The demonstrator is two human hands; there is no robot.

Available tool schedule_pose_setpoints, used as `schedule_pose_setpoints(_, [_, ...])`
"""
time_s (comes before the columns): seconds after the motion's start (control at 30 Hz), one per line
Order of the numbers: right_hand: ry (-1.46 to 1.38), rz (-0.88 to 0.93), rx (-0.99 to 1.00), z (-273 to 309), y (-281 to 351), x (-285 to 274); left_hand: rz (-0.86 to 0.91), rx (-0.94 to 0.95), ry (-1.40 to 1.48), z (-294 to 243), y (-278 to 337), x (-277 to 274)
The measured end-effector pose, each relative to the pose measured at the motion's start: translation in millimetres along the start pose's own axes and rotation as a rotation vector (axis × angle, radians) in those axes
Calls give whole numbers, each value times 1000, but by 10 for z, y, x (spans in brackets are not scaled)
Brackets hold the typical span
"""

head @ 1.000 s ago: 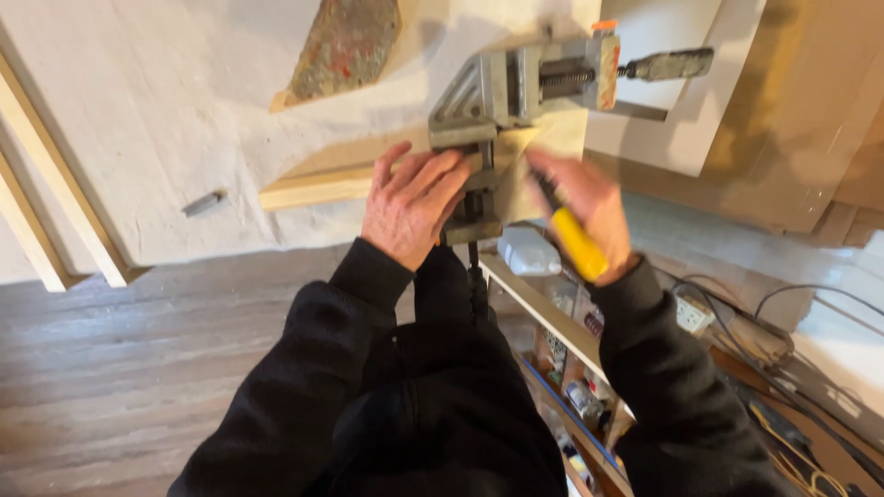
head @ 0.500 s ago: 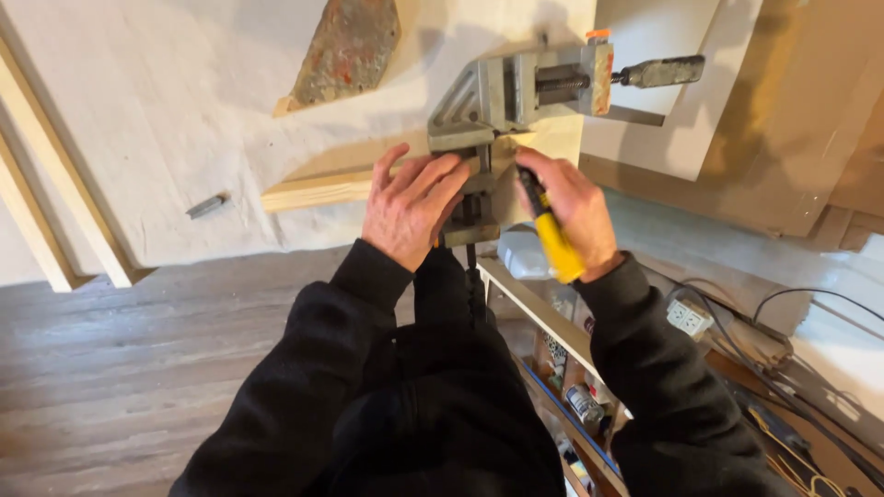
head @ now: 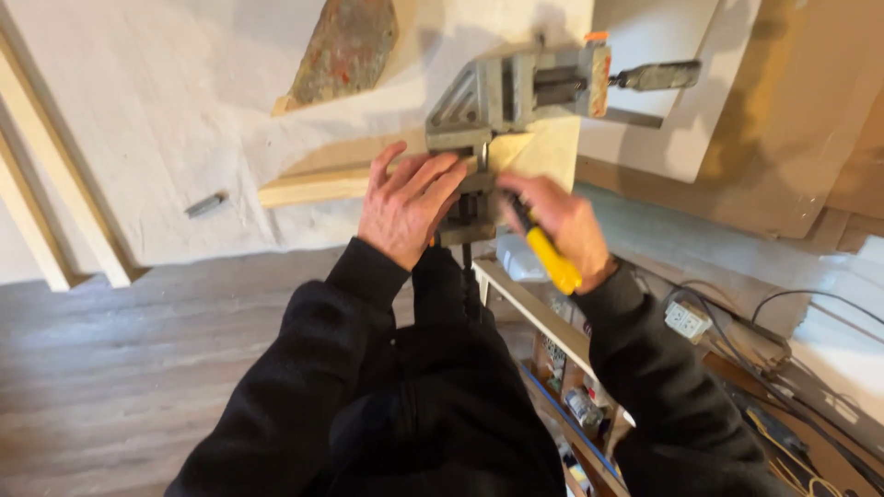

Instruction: The person glues and clamps mitered wood frame corners at a workbench. They apply wood glue from a bottle to a corner joint, fit the pieces together, secure the corner in a corner vise, tap it with a hammer, and later apply glue to another frame piece.

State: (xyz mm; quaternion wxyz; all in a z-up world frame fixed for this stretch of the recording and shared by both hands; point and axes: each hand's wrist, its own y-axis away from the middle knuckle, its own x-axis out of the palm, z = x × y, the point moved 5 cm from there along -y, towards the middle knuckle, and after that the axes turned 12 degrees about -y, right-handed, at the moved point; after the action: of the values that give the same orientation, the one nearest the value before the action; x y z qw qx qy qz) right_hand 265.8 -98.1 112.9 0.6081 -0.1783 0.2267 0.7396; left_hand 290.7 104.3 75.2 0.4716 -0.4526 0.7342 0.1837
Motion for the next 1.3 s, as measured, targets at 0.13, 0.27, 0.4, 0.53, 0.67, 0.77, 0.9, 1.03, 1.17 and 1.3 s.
schedule_pose_setpoints(0.13, [-66, 6, -21, -76, 54, -23, -32, -4, -16, -6, 14, -2])
schedule_pose_setpoints(0.27, [-75, 5, -59, -107, 23, -10, -54, 9, -16, 34, -85, -8])
schedule_pose_setpoints(0.4, [-58, -5, -71, -142, 158, 27, -42, -1, -21, -32, 32, -65])
schedule_pose_setpoints(0.53, [-136, 38, -2, -273, 147, 4, -56, 12, -15, 7, -51, -14])
schedule_pose_setpoints(0.67, [-292, 84, 153, -164, 179, -34, -41, 2, -32, -24, -67, 15])
schedule_pose_setpoints(0.77, [-641, -6, 202, -58, 236, -146, -54, -45, -60, -50, -14, -14])
schedule_pose_setpoints(0.9, [-1130, -112, 257, -154, 365, -91, -101, -55, -121, -279, -103, -497])
schedule_pose_setpoints(1.03, [-1362, 2, 225, 95, 298, 131, -67, -350, 538, -343, 77, -944])
schedule_pose_setpoints(1.17, [-1356, 200, 194, 588, 106, 439, -105, -600, 945, -136, 561, -982])
schedule_pose_setpoints(1.3, [-1302, 456, 158, 970, -64, 864, -160, -653, 1036, 183, 1199, -1490])
